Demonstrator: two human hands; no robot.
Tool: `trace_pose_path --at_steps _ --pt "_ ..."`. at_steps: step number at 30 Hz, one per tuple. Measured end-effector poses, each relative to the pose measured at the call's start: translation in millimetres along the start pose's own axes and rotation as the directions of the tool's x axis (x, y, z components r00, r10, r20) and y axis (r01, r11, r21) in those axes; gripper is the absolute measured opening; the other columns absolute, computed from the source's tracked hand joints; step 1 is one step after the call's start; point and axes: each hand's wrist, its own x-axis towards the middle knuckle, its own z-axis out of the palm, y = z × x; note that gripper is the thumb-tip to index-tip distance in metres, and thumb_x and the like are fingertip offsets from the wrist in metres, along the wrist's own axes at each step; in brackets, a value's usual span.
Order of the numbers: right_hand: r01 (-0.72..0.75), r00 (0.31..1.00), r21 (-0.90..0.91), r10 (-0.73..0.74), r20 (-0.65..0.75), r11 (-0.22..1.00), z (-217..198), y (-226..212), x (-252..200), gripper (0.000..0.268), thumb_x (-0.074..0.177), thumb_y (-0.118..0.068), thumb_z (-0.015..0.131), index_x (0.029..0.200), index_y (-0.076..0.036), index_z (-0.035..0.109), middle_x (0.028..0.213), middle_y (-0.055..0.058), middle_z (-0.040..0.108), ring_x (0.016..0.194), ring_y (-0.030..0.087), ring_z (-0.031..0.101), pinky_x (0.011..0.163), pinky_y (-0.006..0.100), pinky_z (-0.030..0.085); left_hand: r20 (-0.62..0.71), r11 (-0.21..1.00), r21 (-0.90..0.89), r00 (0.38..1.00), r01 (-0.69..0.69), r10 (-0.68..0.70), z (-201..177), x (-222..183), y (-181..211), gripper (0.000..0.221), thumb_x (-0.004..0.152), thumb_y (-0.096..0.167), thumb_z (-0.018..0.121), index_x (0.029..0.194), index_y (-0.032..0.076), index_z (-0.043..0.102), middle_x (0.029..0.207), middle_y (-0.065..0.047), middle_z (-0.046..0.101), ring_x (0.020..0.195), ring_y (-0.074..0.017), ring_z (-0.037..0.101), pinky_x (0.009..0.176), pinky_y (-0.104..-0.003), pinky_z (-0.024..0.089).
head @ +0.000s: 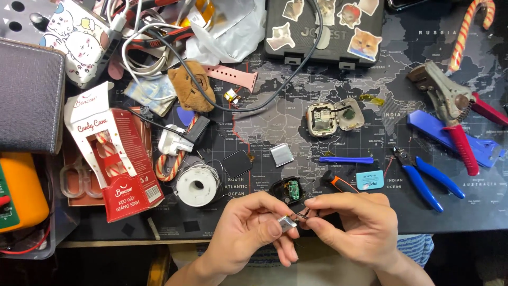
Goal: Soldering wires to a small electronic circuit board on a workbench
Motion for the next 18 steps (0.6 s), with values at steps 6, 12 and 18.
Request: trace_pose_path --at_steps 6,12,18 --pt "-0.030 1.000 -0.020 0.030 -0.003 0.999 -0.2 1.3 -1.7 0.029 0.082 -0.012 0.090 0.108 -0.003 0.082 0.087 0.005 0.089 0.071 0.008 0.089 0.069 0.014 0.072 -0.018 1.000 0.001 1.000 0.005 -0.005 2.7 -0.9 0.9 0.026 0.109 0.013 0.072 0.120 -0.008 0.061 0.099 -0.036 0.072 0.077 -0.0463 0.078 0.063 -0.050 0.069" --pt "-0.037 0.999 0.019 0.037 -0.005 0.999 0.9 -2.3 0.7 0.028 0.082 -0.008 0.090 0.107 -0.002 0.081 0.085 0.008 0.088 0.072 0.011 0.089 0.069 0.016 0.074 -0.074 1.000 0.027 0.997 0.003 -0.001 7.9 -0.6 0.8 0.018 0.108 0.005 0.072 0.113 -0.010 0.063 0.093 -0.035 0.073 0.075 -0.0461 0.079 0.062 -0.050 0.070" --pt "-0.028 1.000 0.008 0.028 -0.001 1.000 -0.6 1.2 -2.0 0.031 0.080 -0.012 0.092 0.107 -0.002 0.081 0.086 0.007 0.089 0.072 0.011 0.090 0.069 0.016 0.075 -0.070 0.997 0.074 0.997 -0.025 0.031 11.1 -1.1 1.6 0.016 0.110 0.004 0.069 0.108 -0.006 0.056 0.084 -0.034 0.072 0.072 -0.0455 0.078 0.058 -0.047 0.069"
